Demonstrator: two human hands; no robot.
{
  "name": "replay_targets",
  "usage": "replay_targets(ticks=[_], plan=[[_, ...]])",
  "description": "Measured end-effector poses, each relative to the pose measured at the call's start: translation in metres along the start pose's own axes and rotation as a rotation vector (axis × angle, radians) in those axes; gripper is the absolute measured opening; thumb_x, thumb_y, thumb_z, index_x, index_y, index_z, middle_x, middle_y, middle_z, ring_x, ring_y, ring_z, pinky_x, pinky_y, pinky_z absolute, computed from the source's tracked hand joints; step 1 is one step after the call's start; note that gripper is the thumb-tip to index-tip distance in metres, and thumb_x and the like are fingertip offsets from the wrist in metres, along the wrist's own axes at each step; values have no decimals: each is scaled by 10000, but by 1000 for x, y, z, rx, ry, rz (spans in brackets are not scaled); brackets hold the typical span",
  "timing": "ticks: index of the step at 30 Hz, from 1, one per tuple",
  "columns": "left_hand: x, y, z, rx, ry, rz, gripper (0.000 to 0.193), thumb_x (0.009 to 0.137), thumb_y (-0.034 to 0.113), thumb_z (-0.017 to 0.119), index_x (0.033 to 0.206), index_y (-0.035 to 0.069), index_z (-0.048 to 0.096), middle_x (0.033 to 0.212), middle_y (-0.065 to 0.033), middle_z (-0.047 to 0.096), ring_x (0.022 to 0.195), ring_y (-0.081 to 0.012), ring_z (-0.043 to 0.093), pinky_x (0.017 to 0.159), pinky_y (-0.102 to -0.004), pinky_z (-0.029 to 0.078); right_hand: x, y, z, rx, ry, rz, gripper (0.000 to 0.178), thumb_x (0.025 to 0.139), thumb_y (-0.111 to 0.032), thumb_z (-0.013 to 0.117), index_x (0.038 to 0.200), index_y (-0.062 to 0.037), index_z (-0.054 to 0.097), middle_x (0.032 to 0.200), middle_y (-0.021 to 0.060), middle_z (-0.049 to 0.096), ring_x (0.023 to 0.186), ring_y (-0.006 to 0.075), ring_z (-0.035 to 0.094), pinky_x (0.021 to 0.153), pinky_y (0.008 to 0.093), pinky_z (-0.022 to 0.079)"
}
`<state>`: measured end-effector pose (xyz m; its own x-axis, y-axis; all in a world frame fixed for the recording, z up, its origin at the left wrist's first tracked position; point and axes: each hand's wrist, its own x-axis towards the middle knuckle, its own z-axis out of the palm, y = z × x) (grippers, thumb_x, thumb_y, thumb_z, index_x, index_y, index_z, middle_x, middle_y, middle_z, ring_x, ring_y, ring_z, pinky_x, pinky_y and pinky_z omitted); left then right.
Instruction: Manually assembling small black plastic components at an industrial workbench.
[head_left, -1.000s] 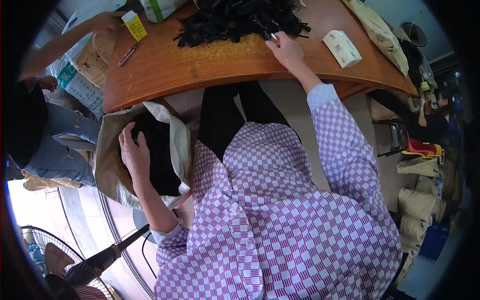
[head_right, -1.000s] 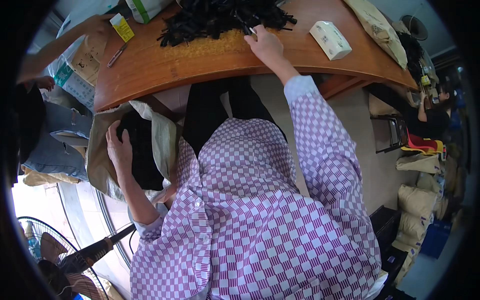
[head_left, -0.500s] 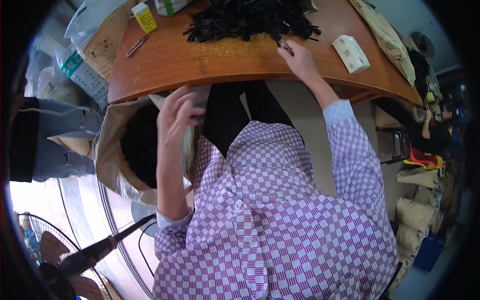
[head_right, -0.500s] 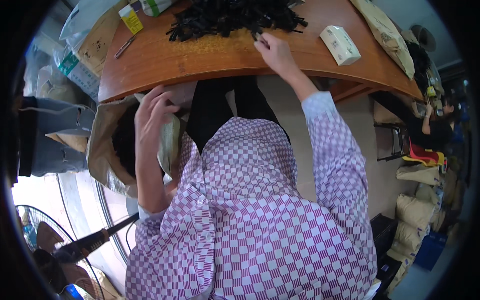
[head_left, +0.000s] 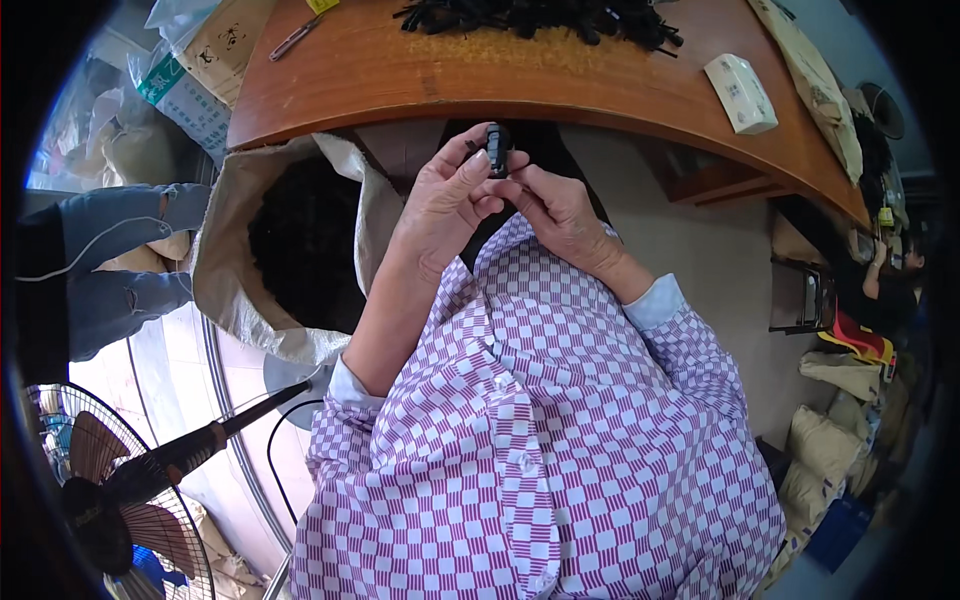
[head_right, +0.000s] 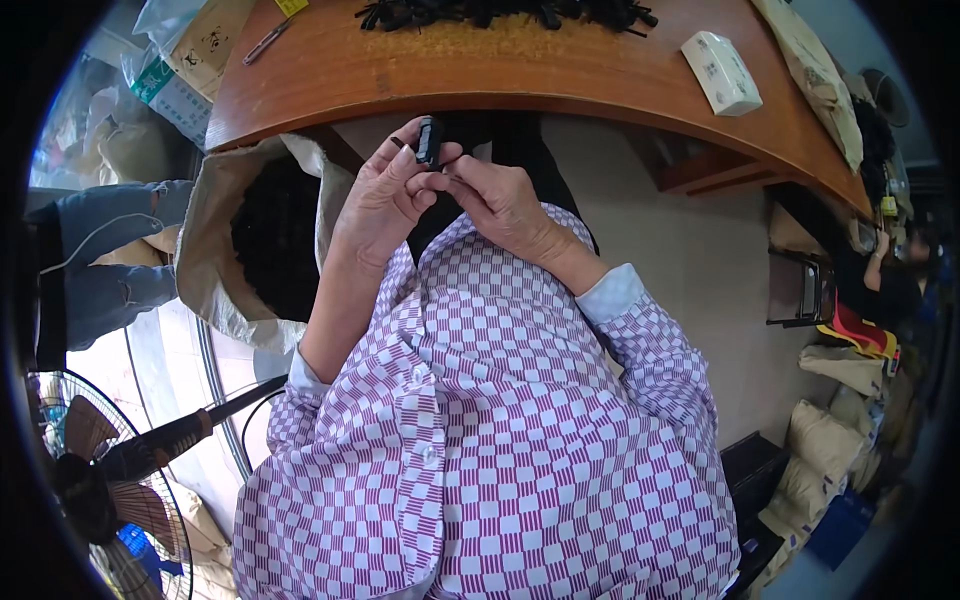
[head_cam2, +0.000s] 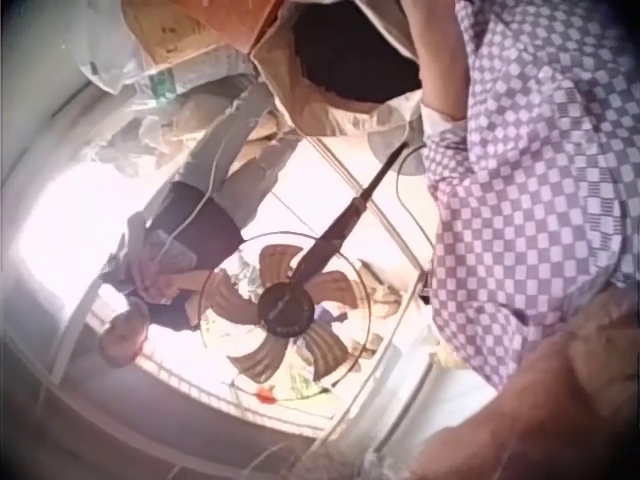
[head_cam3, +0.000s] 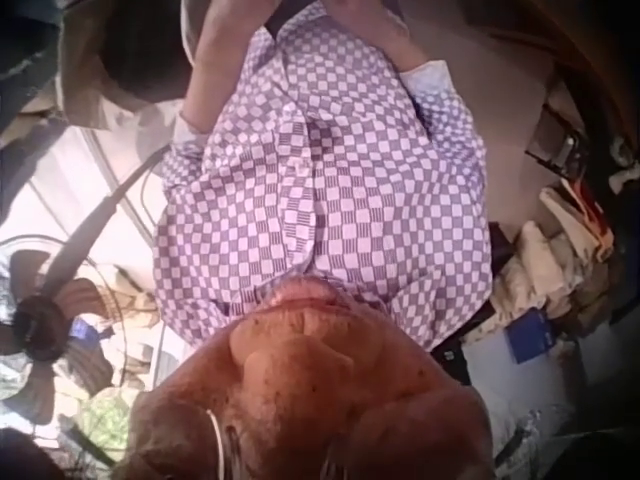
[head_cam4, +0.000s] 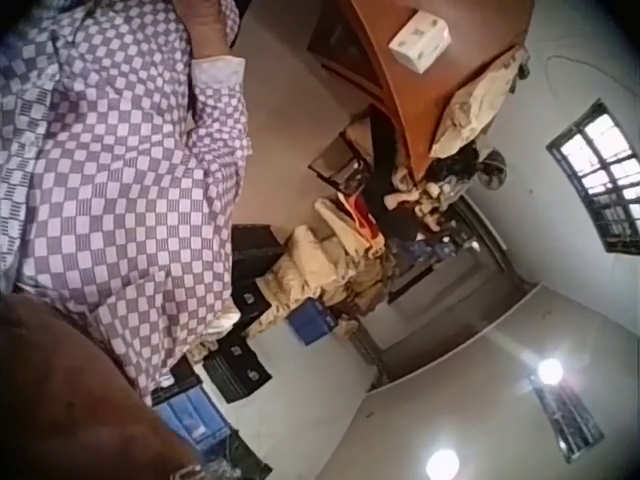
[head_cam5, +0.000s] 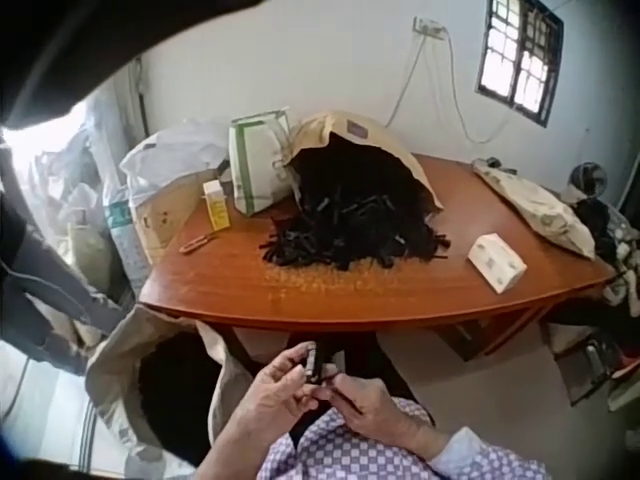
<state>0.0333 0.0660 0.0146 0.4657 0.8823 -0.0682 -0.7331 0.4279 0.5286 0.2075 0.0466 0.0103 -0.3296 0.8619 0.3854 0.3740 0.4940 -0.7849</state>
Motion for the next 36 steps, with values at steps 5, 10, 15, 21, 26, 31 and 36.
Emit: replay_targets(ticks=[5,10,15,21,26,31,36], plan=[[-5,-2,-1,74,81,-26,359,884,77,610,1231,99,519,1013,-190,656,729,-171,667,584,-213,540,-8,7,-2,-66,-95,47,179,919,-103,566,1063,4,561,814,94,639,752,174,644,657,270,488],[-10,4,15,492,200,83,372,851,67,656,1205,79,540,940,-118,677,731,-128,664,549,-175,470,-6,-9,-6,230,6,237,290,959,-214,504,1170,-16,491,805,32,565,683,93,527,612,222,431],[-11,-6,8,780,207,232,341,837,1,644,1169,64,594,879,-21,648,746,-50,596,602,-158,444,5,-21,6,543,-12,373,324,992,-246,438,1237,-33,457,769,-13,490,605,36,420,530,174,352],[-12,-15,5,930,236,361,331,863,13,619,1185,87,602,853,37,629,701,1,519,567,-134,420,10,-20,13,531,-25,419,312,993,-188,438,1263,-31,442,779,-13,504,589,30,416,506,167,345],[-14,-18,9,949,312,384,318,817,-65,611,1110,56,640,874,25,634,763,-58,558,701,-208,482,10,-19,17,527,-16,442,293,989,-153,444,1262,-46,453,765,-23,488,593,24,408,507,169,344],[-15,-19,14,1381,376,649,299,794,-53,612,1071,52,652,899,-90,675,727,-155,644,657,-260,513,12,-16,23,455,-24,434,291,985,-140,457,1266,-63,462,732,-43,464,593,23,399,516,166,340],[-12,-22,9,1497,371,631,280,801,-19,609,1063,75,634,896,-141,663,733,-248,661,640,-302,517,10,-11,25,641,1,550,276,984,-153,467,1245,-67,487,749,-52,471,613,16,406,527,163,344]])
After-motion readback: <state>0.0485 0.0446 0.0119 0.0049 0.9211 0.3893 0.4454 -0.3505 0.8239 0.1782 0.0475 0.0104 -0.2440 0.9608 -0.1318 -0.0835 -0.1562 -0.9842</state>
